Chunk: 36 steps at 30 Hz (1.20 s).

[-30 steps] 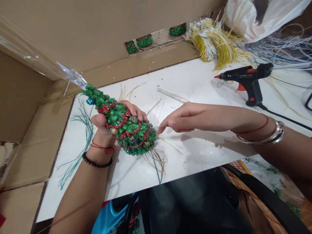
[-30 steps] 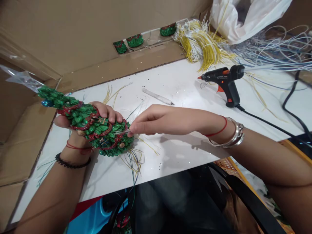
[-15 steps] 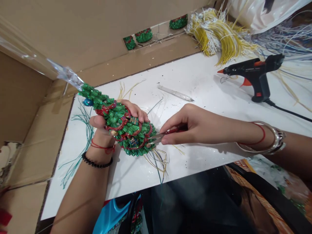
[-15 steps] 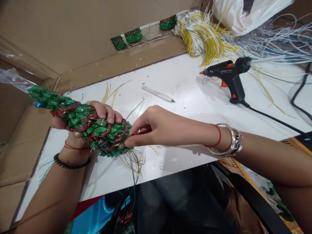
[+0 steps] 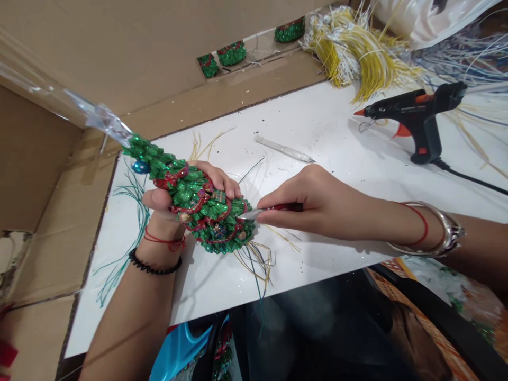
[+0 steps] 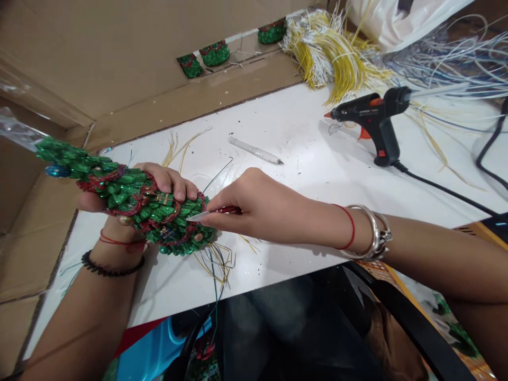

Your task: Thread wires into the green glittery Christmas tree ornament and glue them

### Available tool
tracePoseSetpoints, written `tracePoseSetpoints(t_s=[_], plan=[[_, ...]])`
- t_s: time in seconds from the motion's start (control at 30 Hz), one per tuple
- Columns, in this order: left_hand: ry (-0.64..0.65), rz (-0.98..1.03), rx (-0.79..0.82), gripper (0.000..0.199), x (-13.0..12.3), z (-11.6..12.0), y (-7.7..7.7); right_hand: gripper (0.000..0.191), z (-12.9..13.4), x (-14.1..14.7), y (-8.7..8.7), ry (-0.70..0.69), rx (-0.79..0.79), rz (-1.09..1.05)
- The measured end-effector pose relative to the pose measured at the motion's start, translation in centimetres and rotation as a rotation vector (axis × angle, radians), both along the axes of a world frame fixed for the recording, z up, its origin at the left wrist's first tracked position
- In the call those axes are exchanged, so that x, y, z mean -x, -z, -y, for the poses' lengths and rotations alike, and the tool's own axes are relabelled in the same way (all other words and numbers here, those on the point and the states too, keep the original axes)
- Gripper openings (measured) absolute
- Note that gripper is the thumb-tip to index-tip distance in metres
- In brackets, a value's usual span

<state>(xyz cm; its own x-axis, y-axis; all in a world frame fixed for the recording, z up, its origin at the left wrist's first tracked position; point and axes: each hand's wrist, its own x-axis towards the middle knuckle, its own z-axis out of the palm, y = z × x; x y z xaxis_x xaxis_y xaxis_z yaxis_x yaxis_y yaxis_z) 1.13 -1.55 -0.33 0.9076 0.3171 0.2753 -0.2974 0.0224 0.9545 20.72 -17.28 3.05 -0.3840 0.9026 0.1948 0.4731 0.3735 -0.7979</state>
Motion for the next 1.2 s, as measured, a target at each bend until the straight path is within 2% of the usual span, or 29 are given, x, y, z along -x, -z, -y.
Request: tracePoseSetpoints(t_s=[0.2, 0.47, 0.8, 1.03, 1.2], plan=[[-0.054, -0.026, 0.013, 0.059, -0.3, 0.9, -0.4, 0.036, 0.4, 0.3, 0.3, 0.044, -0.078, 0.123], [-0.117, -0.032, -0.004, 0.055, -0.5, 1.6, -0.7, 0.035, 0.9, 0.2, -0.1, 0.103, -0.065, 0.193], [-0.093, -0.049, -0.066, 0.052, -0.6, 1.7, -0.8, 0.038, 1.0, 0.5, -0.3, 0.150, 0.012, 0.265], [-0.130, -0.013, -0.089, 0.051, -1.1, 2.2, -1.2, 0.038, 1.1, 0.6, -0.6, 0.183, 0.019, 0.393], [-0.125, -0.023, -0.095, 0.056, -1.0, 2.0, -1.0, 0.037, 1.2, 0.7, -0.6, 0.183, 0.006, 0.393]])
